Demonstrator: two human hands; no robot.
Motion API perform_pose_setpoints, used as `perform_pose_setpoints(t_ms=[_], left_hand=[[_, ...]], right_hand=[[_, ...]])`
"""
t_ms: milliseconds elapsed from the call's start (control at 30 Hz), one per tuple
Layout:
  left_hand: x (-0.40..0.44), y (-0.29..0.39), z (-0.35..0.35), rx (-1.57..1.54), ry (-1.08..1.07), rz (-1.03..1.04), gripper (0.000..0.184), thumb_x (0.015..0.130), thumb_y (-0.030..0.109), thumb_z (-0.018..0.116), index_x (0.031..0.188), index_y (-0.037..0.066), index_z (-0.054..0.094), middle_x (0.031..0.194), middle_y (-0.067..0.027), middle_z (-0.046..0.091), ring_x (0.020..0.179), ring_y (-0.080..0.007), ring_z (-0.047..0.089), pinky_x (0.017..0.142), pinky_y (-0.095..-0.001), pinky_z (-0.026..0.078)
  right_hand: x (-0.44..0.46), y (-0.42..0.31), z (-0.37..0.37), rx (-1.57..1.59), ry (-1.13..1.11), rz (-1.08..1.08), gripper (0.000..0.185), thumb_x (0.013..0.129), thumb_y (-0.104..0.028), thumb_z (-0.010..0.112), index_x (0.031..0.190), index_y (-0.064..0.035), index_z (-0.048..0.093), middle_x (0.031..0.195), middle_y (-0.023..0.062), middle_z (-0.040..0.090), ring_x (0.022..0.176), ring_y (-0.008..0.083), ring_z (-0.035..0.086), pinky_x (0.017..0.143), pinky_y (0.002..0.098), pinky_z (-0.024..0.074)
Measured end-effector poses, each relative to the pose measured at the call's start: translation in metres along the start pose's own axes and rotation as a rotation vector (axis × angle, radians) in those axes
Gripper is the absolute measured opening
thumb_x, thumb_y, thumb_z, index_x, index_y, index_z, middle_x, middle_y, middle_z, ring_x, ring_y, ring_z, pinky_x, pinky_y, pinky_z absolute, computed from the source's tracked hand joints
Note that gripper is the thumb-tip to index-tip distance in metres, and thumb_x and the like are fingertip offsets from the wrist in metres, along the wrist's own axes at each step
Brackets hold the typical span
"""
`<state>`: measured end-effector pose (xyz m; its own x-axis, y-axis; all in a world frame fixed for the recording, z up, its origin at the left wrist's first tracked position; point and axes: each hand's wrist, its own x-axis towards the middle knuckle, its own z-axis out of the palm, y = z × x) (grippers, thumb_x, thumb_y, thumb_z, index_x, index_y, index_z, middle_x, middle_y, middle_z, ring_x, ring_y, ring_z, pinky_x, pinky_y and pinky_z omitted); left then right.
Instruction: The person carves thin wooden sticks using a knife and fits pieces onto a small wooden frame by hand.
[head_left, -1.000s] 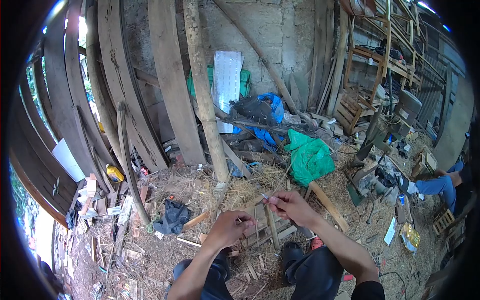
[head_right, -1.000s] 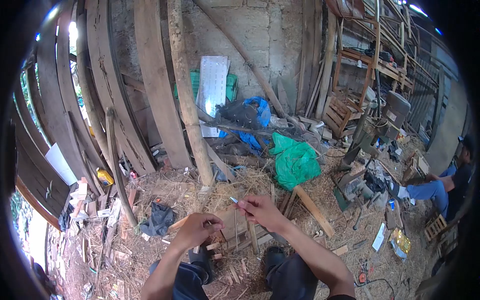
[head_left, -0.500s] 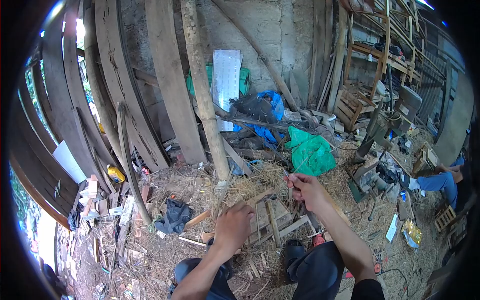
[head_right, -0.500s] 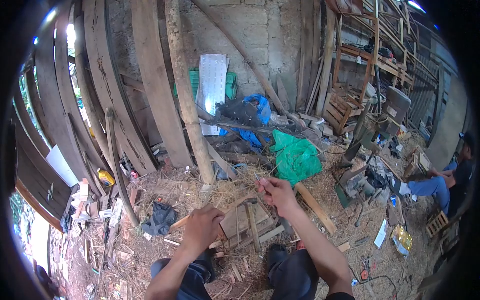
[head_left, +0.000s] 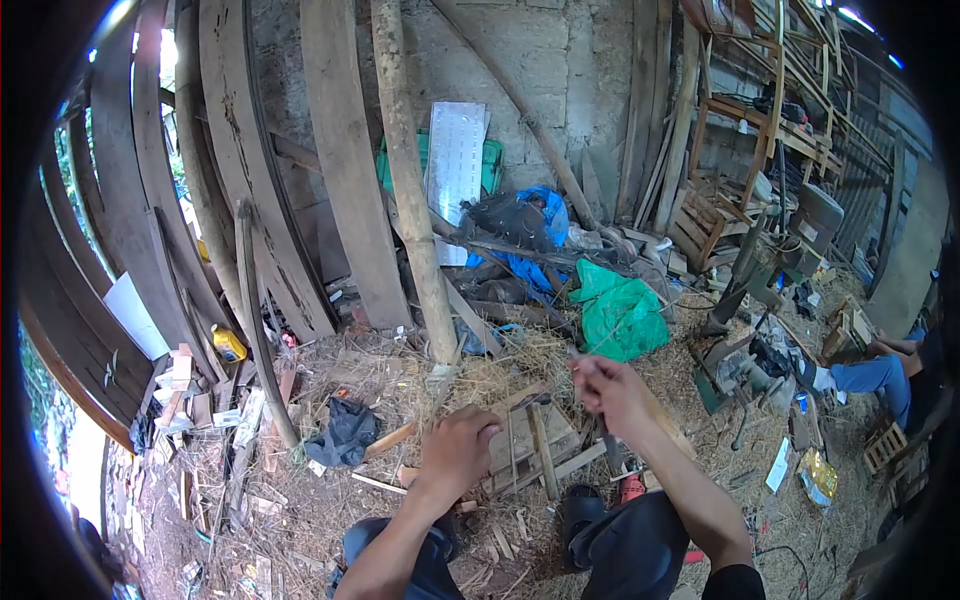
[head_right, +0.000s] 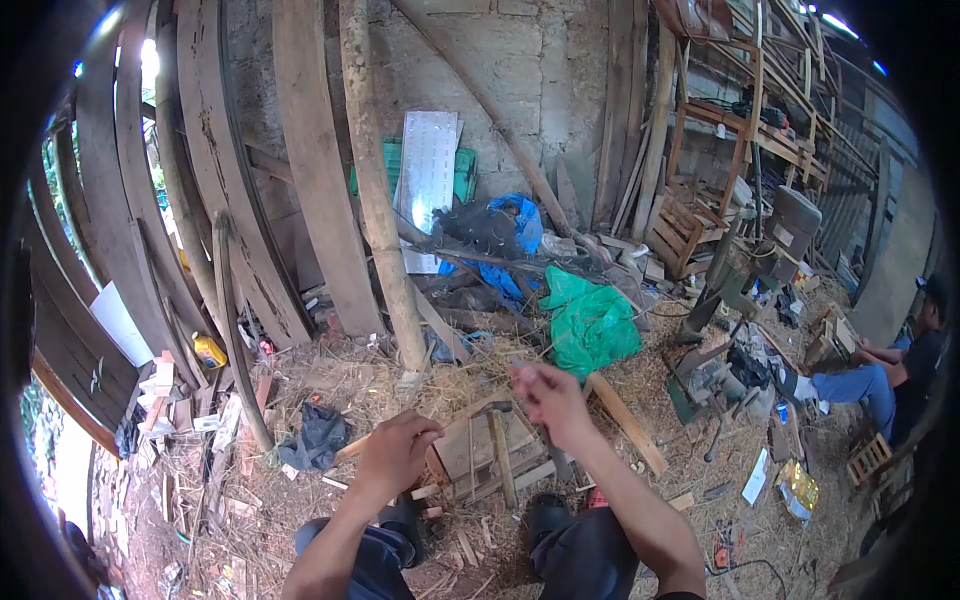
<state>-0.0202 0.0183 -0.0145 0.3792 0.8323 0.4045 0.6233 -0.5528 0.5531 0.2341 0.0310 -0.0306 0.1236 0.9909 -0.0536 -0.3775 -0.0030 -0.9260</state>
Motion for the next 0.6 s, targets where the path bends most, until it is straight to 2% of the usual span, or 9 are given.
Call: perform_pose_setpoints(t_ms=[67,167,200,267,300,367,500,533,600], left_hand=[[0.004,0.009,-0.005,-0.213,-0.125,-0.101,0.012,0.084,0.009,0.061,0.091,0.004,0.068,0.083,-0.0117,0.065,0.074,-0.0265,0.063,0.067,-0.034,0.048],[0.006,0.004,-0.003,-0.365,-0.247,-0.16,0.015,0.084,0.007,0.06,0.096,0.005,0.067,0.087,-0.0131,0.066,0.078,-0.0321,0.063,0.071,-0.0388,0.049],[0.006,0.002,-0.003,-0.366,-0.239,-0.162,0.015,0.084,0.007,0.06,0.096,0.005,0.067,0.087,-0.0131,0.066,0.078,-0.0321,0.063,0.071,-0.0388,0.049],[0.004,-0.003,-0.004,-0.331,-0.184,-0.114,0.015,0.083,0.007,0.061,0.096,0.006,0.068,0.087,-0.0127,0.066,0.078,-0.0323,0.063,0.072,-0.0391,0.049],[0.003,-0.007,-0.005,-0.334,-0.182,-0.117,0.015,0.083,0.007,0.061,0.096,0.006,0.068,0.087,-0.0127,0.066,0.078,-0.0323,0.063,0.072,-0.0391,0.049],[0.001,-0.013,-0.005,-0.162,-0.09,-0.028,0.012,0.084,0.008,0.061,0.093,0.006,0.069,0.084,-0.0125,0.064,0.078,-0.032,0.062,0.07,-0.0393,0.049],[0.006,-0.005,0.002,-0.082,0.049,0.007,0.012,0.082,0.008,0.062,0.093,0.006,0.068,0.082,-0.0108,0.06,0.078,-0.0308,0.062,0.069,-0.0387,0.049],[0.009,0.0,0.006,-0.019,0.09,0.103,0.013,0.081,0.007,0.061,0.093,0.007,0.066,0.083,-0.01,0.058,0.079,-0.0295,0.061,0.069,-0.038,0.049],[0.011,0.005,0.012,0.031,0.134,0.197,0.015,0.079,0.005,0.061,0.094,0.007,0.065,0.083,-0.0092,0.056,0.079,-0.0282,0.061,0.069,-0.0374,0.049]], right_hand=[[-0.014,0.001,0.02,-0.159,-0.269,-0.05,0.024,0.096,-0.019,0.053,0.104,0.002,0.061,0.073,-0.0012,0.055,0.05,0.003,0.038,0.043,0.0184,0.0275],[-0.02,0.004,0.035,-0.245,-0.384,-0.031,0.024,0.096,-0.021,0.054,0.104,0.0003,0.059,0.07,-0.0027,0.051,0.051,0.003,0.037,0.045,0.0179,0.026],[-0.017,0.002,0.034,-0.249,-0.39,-0.031,0.024,0.096,-0.021,0.054,0.104,0.0003,0.059,0.07,-0.0027,0.051,0.051,0.003,0.037,0.045,0.0179,0.026],[-0.007,-0.004,0.021,-0.112,-0.127,-0.023,0.022,0.096,-0.018,0.053,0.104,0.0006,0.061,0.073,-0.0016,0.056,0.049,0.0032,0.038,0.042,0.0186,0.0269],[0.002,-0.005,0.008,-0.115,-0.129,-0.02,0.022,0.096,-0.018,0.053,0.104,0.0006,0.061,0.073,-0.0016,0.056,0.049,0.0032,0.038,0.042,0.0186,0.0269],[0.017,-0.008,-0.017,0.069,0.015,-0.093,0.023,0.095,-0.02,0.055,0.105,0.0002,0.061,0.072,-0.0021,0.055,0.048,0.0034,0.037,0.042,0.0187,0.0263],[-0.002,-0.003,0.008,-0.094,-0.063,0.018,0.025,0.095,-0.021,0.055,0.107,0.0003,0.061,0.073,-0.0015,0.055,0.05,0.0039,0.038,0.042,0.0189,0.026],[-0.009,0.002,0.019,-0.097,-0.06,0.018,0.025,0.095,-0.021,0.055,0.107,0.0003,0.061,0.073,-0.0015,0.055,0.05,0.0039,0.038,0.042,0.0189,0.026],[-0.019,0.011,0.036,-0.156,-0.263,-0.019,0.025,0.095,-0.021,0.055,0.107,0.0005,0.061,0.075,-0.0014,0.055,0.051,0.0043,0.037,0.043,0.0186,0.0263]])
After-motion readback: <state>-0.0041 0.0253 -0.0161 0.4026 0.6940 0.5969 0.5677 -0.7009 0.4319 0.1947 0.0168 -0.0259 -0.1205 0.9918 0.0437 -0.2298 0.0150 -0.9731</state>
